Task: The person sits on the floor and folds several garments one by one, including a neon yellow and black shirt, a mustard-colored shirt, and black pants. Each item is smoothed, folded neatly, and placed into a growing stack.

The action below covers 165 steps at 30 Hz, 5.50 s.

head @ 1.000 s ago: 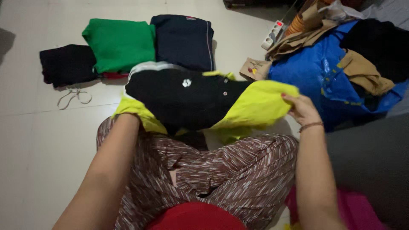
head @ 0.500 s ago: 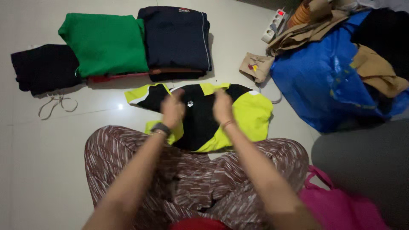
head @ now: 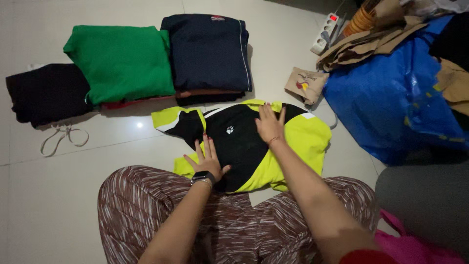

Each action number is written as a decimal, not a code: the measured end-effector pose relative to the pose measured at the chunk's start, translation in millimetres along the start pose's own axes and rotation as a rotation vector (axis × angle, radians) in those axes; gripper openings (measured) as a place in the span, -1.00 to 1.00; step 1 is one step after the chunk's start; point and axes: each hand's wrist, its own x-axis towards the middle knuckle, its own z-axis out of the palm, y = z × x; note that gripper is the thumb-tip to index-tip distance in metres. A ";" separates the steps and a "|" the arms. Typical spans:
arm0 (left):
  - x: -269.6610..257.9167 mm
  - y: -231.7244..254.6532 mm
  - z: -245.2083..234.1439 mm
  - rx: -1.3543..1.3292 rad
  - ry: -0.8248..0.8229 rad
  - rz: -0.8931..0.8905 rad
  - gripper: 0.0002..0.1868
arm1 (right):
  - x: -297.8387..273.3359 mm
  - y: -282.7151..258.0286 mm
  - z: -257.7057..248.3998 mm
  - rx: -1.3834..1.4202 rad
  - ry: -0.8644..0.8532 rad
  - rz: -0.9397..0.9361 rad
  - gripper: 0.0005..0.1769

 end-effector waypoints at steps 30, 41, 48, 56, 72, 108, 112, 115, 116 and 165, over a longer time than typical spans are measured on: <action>7.3 -2.4 14.9 0.027 0.023 0.008 0.43 | -54.4 40.1 25.9 0.619 -0.385 0.177 -0.58; 8.1 -3.1 11.0 0.059 0.012 0.032 0.39 | -61.5 40.4 38.1 0.640 -0.318 0.178 -0.51; 12.7 -0.1 29.4 0.047 0.062 0.022 0.36 | -58.8 39.1 41.1 0.643 -0.311 0.268 -0.69; -5.2 18.1 37.9 -0.057 0.258 0.416 0.38 | -76.3 22.9 23.2 0.779 -0.560 0.020 -0.50; -15.1 27.7 -7.3 0.044 -0.070 0.173 0.84 | -70.9 2.2 14.2 0.743 -0.557 -0.222 -0.44; -9.6 28.7 -8.8 0.008 -0.081 0.176 0.89 | -51.8 0.4 31.5 0.671 -0.467 -0.215 -0.53; -13.2 29.0 -5.7 -0.027 -0.073 0.179 0.90 | -56.7 0.9 37.4 0.600 -0.395 -0.172 -0.55; -10.1 28.9 -9.1 -0.019 -0.072 0.176 0.90 | -51.5 5.7 41.3 0.663 -0.196 -0.010 -0.82; -10.0 28.9 -9.0 -0.013 -0.077 0.173 0.90 | -51.0 5.2 44.0 0.709 -0.267 0.035 -0.73; -6.1 28.5 -3.4 -0.013 -0.083 0.186 0.90 | -45.1 11.0 65.8 0.839 -0.413 0.045 -0.52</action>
